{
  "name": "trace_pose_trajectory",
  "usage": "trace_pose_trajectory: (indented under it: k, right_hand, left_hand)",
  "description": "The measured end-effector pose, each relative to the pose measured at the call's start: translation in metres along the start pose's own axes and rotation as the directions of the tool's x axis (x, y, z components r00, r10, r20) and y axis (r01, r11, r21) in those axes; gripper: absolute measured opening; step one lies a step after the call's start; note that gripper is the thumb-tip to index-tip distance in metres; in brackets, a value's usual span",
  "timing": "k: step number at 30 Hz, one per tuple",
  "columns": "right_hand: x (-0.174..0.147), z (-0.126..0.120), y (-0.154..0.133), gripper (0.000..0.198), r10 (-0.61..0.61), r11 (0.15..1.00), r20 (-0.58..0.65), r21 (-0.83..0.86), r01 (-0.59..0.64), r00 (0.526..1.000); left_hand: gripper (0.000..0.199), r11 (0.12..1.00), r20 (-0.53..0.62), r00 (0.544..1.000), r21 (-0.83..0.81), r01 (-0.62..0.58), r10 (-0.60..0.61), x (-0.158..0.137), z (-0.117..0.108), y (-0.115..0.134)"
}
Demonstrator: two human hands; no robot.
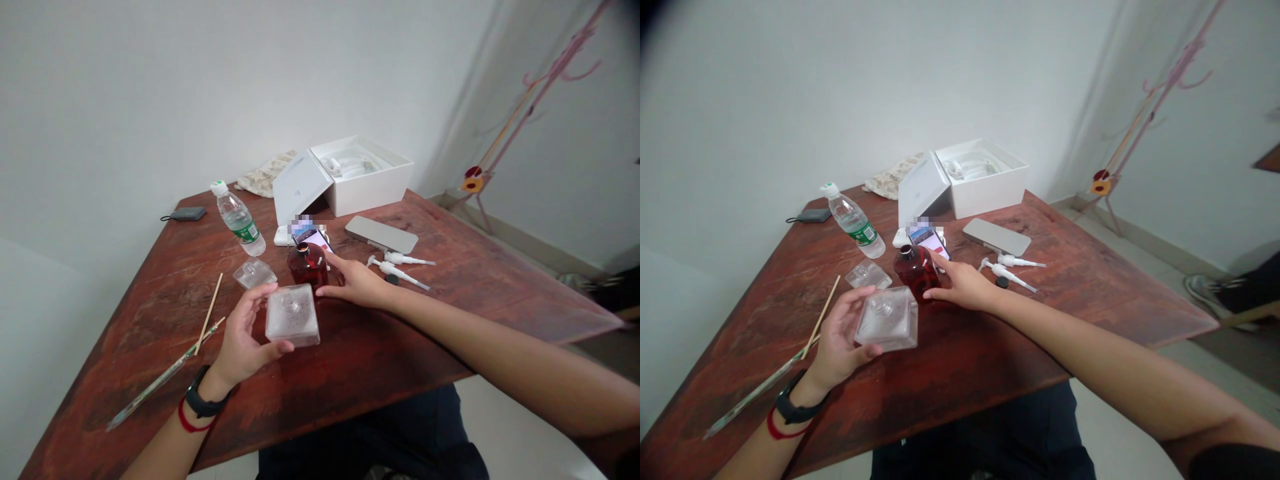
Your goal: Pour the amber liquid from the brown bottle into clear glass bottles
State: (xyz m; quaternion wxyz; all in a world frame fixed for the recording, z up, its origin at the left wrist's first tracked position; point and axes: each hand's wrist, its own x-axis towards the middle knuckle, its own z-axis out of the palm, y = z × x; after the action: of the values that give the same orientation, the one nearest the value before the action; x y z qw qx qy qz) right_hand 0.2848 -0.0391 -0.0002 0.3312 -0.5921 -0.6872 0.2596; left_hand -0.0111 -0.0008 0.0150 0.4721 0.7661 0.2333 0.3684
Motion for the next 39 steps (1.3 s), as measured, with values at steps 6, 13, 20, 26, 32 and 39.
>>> trace_pose_trajectory:
  k: [6, 13, 20, 26, 32, 39]
  right_hand:
    - [0.005, 0.007, 0.013, 0.072, -0.142, 0.990, -0.084, 0.016, 0.143, 0.986]
    - [0.006, 0.017, 0.018, 0.066, -0.163, 0.987, -0.052, -0.019, 0.162, 0.985]
    - [0.005, 0.017, 0.013, 0.062, -0.138, 0.989, -0.023, 0.048, 0.139, 0.990]
    - [-0.001, 0.012, 0.005, 0.041, -0.115, 0.991, -0.028, 0.069, 0.117, 0.993]
    - [-0.009, -0.002, 0.000, 0.042, -0.205, 0.950, -0.049, 0.231, 0.211, 0.978]
    - [-0.027, -0.005, -0.013, 0.080, -0.414, 0.844, 0.049, 0.395, 0.363, 0.909]
  left_hand:
    - [0.092, 0.998, 0.015, 1.000, 0.055, 0.024, -0.025, -0.006, 0.000, 0.002]
    - [0.093, 0.991, 0.071, 0.993, 0.101, 0.090, -0.097, -0.014, 0.005, 0.008]
    - [0.089, 0.987, 0.100, 0.992, 0.148, 0.063, -0.078, -0.017, 0.011, 0.011]
    - [0.086, 0.993, 0.078, 0.995, 0.110, 0.051, -0.060, -0.016, 0.012, 0.003]
    - [0.083, 0.998, 0.055, 0.997, 0.033, 0.051, -0.053, -0.016, 0.014, -0.001]
    - [0.076, 0.999, 0.015, 1.000, -0.023, -0.024, 0.024, -0.017, 0.018, 0.001]
